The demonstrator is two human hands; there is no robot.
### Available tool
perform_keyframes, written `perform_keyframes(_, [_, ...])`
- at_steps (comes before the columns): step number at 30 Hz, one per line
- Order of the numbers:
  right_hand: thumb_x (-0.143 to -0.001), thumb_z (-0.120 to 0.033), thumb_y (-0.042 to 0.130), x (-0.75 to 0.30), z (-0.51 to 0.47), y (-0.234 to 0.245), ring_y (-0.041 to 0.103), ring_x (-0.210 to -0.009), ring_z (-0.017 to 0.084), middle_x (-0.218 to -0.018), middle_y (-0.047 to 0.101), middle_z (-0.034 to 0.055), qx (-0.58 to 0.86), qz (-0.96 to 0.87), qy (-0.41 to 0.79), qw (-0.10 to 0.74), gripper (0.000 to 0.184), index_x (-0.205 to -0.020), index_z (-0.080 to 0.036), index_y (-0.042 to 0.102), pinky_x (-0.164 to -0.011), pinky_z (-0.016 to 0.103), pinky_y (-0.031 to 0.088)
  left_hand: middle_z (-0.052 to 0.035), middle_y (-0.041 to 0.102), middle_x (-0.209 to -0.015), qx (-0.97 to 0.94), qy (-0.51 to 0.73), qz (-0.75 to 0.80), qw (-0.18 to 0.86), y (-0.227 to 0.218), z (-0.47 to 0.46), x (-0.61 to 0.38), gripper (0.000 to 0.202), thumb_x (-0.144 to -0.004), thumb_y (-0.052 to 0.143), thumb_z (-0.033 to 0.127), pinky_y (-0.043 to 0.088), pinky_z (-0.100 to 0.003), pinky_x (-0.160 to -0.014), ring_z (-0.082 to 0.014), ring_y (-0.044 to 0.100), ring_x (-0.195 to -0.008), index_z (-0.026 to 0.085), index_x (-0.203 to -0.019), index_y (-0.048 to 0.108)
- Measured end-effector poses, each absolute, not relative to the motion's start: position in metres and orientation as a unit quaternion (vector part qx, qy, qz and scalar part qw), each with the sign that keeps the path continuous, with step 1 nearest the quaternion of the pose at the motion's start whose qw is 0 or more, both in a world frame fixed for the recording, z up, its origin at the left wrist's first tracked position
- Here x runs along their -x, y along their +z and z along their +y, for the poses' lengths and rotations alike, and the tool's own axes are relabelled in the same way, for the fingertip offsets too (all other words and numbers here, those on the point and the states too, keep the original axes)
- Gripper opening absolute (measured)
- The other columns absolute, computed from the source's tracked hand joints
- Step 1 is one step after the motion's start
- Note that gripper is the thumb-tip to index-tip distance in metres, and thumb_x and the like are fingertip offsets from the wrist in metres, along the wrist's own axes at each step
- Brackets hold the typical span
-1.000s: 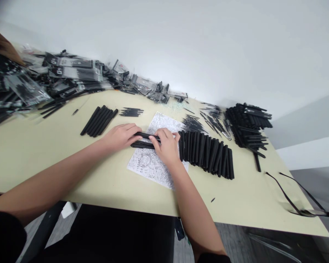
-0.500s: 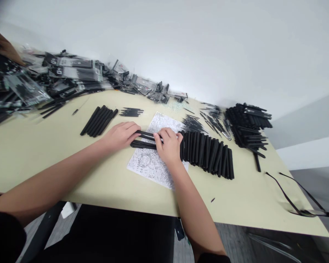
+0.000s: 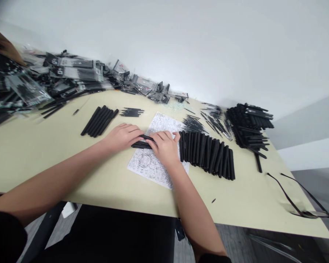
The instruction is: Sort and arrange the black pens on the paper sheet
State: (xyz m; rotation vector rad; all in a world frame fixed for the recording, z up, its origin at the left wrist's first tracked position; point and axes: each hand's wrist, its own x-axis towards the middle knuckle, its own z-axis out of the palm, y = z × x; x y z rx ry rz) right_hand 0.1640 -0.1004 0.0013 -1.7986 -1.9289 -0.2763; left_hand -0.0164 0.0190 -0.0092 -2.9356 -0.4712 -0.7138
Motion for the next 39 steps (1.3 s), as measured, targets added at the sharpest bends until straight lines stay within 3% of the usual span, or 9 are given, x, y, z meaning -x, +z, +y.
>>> perform_keyframes(11, [-0.097,-0.045,0.053,-0.162,-0.102,0.003,0.058,-0.095,0.022,-0.099,0.074,0.0041,0.656,-0.715,-0.132,0.203,0.026,-0.103,-0.025,0.07,-0.096,0.043,0.019,-0.0048,0.071,-0.092,0.958,-0.248,-0.135,0.041,-0.011,0.019,0.017,0.036,-0.102,0.038,0.042,0.042,-0.029,-0.075,-0.015,0.064,-0.083,0.019,-0.103,0.066])
perform_keyframes(16, [-0.1,-0.038,0.048,-0.158,-0.102,0.005,0.057,-0.095,0.021,-0.097,0.075,0.0037,0.641,-0.731,-0.146,0.182,0.026,-0.103,-0.025,0.07,-0.097,0.044,0.017,-0.0053,0.071,-0.094,0.961,-0.242,-0.131,0.033,-0.011,0.019,0.016,0.038,-0.102,0.038,0.043,0.043,-0.029,-0.077,-0.0159,0.064,-0.085,0.019,-0.105,0.066])
perform_keyframes(20, [-0.099,-0.034,0.048,-0.159,-0.103,0.006,0.057,-0.097,0.022,-0.092,0.074,0.0035,0.66,-0.717,-0.14,0.177,0.024,-0.099,-0.024,0.069,-0.097,0.045,0.016,-0.0089,0.07,-0.107,0.958,-0.221,-0.181,0.02,-0.007,0.016,0.016,0.032,-0.099,0.048,0.038,0.045,-0.033,-0.082,-0.02,0.065,-0.093,0.016,-0.117,0.061])
perform_keyframes(25, [-0.095,-0.032,0.048,-0.169,-0.103,0.008,0.057,-0.096,0.024,-0.091,0.072,0.0045,0.723,-0.652,-0.122,0.194,0.021,-0.099,-0.021,0.064,-0.097,0.045,0.017,-0.0163,0.058,-0.13,0.92,-0.2,-0.338,0.0,0.006,0.012,0.017,0.043,-0.097,0.046,0.028,0.047,-0.037,-0.09,-0.0263,0.059,-0.111,0.012,-0.136,0.048])
perform_keyframes(31, [-0.092,-0.026,0.04,-0.177,-0.103,0.008,0.056,-0.088,0.025,-0.085,0.069,0.0062,0.792,-0.572,-0.107,0.188,0.036,-0.125,-0.019,0.054,-0.089,0.043,0.026,-0.0199,0.052,-0.134,0.858,-0.127,-0.497,0.031,0.01,0.011,0.016,0.04,-0.096,0.039,0.025,0.046,-0.046,-0.085,-0.0345,0.053,-0.112,0.011,-0.131,0.052])
perform_keyframes(39, [-0.093,-0.02,0.032,-0.183,-0.099,0.004,0.057,-0.084,0.024,-0.099,0.06,0.0115,0.759,-0.602,-0.052,0.242,0.039,-0.125,-0.02,0.054,-0.076,0.037,0.041,-0.0218,0.056,-0.126,0.812,-0.092,-0.574,0.057,0.003,0.012,0.018,0.042,-0.091,0.027,0.007,0.042,-0.048,-0.083,-0.0354,0.052,-0.11,0.011,-0.123,0.056])
